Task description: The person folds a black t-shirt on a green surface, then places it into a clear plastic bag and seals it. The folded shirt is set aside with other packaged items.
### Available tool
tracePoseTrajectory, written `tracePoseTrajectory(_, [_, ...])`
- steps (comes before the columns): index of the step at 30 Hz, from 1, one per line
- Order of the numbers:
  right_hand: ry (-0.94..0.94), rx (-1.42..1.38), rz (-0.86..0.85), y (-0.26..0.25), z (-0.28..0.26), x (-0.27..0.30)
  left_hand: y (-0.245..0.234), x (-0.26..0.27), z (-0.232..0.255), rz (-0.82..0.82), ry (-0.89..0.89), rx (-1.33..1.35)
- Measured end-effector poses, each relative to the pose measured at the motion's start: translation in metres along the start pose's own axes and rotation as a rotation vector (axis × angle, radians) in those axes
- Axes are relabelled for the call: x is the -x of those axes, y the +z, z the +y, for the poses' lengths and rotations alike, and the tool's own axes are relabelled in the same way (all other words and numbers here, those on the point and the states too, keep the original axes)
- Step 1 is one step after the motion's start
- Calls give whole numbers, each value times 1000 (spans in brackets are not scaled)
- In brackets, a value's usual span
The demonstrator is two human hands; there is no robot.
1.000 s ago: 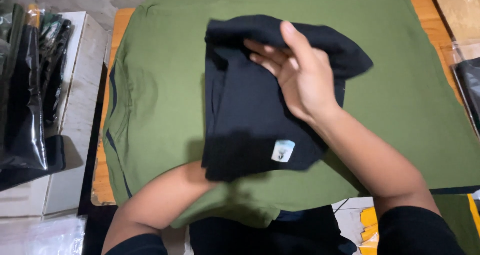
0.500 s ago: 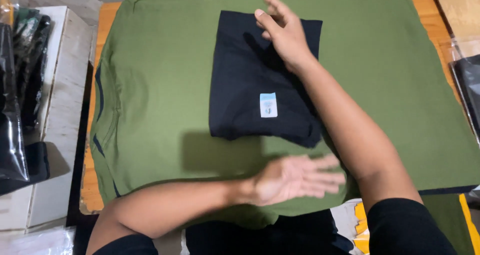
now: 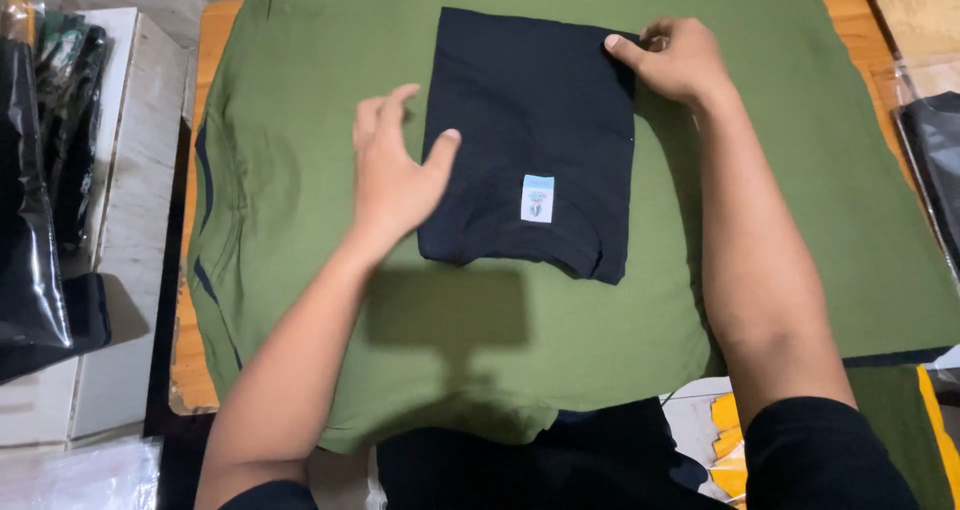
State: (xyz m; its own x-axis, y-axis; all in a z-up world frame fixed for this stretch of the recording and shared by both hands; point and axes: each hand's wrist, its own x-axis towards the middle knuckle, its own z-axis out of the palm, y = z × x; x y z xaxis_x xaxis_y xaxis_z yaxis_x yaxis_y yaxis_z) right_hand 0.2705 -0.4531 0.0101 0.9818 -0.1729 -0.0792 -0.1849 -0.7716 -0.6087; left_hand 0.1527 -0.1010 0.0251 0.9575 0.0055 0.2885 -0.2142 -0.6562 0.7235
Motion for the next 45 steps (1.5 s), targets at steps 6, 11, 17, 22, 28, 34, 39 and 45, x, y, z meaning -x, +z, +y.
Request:
tracePoseTrajectory(6, [-150, -215, 28, 17, 12, -8, -9, -18, 3, -337, -572, 219])
tracePoseTrajectory(11, [-89, -666, -78, 24, -4, -3, -15, -6, 17, -446, -507, 398])
tracePoseTrajectory(17, [-217, -825, -29, 50, 14, -29, 3, -3, 11, -445, -564, 843])
tracePoseTrajectory(22, [-568, -898, 86, 64, 33, -63, 2, -3, 12, -462, -632, 774])
tracePoseTrajectory(28, [-539, -314, 463, 63, 49, -72, -29, -1, 37, -738, -643, 255])
tracePoseTrajectory(34, [-418, -268, 514, 64, 66, -89, -43, -5, 44, -1009, -564, -183])
tracePoseTrajectory(39, [-419, -335, 590, 54, 71, -81, -46, -12, 30, -1029, -503, -141])
tracePoseTrajectory(45, [-66, -284, 222, 8, 41, 3, -26, -18, 0, -465, -436, 226])
